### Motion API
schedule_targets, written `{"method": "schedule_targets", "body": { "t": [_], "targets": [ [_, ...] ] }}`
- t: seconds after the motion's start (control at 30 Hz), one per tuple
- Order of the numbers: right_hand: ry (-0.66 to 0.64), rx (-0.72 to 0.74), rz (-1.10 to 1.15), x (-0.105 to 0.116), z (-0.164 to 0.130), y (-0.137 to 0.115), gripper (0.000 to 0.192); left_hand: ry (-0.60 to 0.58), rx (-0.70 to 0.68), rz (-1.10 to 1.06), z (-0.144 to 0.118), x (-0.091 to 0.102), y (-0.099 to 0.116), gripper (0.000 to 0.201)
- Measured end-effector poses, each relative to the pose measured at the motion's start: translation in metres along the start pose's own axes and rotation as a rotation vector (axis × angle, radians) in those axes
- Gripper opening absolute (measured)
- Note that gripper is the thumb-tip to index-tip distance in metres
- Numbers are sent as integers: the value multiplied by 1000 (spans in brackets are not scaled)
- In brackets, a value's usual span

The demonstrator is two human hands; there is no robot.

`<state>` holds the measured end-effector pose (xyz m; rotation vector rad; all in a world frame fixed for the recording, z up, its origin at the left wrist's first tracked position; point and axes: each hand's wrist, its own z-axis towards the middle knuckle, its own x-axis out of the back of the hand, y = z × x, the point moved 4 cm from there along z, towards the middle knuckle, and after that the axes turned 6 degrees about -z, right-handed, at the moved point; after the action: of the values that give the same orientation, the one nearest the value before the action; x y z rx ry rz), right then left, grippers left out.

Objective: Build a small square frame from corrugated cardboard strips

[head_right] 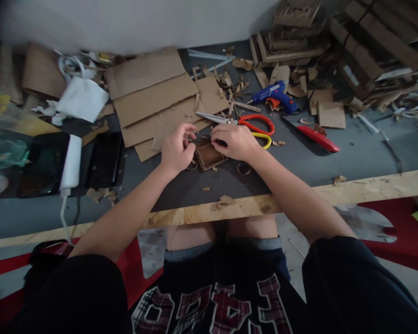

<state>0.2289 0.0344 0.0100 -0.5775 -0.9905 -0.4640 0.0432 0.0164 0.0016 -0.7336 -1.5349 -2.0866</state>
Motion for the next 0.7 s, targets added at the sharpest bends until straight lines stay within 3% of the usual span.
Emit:
{"method": "schedule_targets", "body": {
  "t": [0.1,0.3,0.5,0.7],
  "targets": [
    [-13,-7,7,-1,0,-1,26,3,52,-17,2,1,-3,43],
    [-35,-54,-39,0,1,-4,25,-145,-77,75,2,-5,7,33],
    [-10,-128,-43,3,0,-5,28,-126,138,-113,7,-7,-5,43],
    [-77,-149,-26,0,0,-6,27,-130,118,-174,7,-8,-6,33]
  ]
}}
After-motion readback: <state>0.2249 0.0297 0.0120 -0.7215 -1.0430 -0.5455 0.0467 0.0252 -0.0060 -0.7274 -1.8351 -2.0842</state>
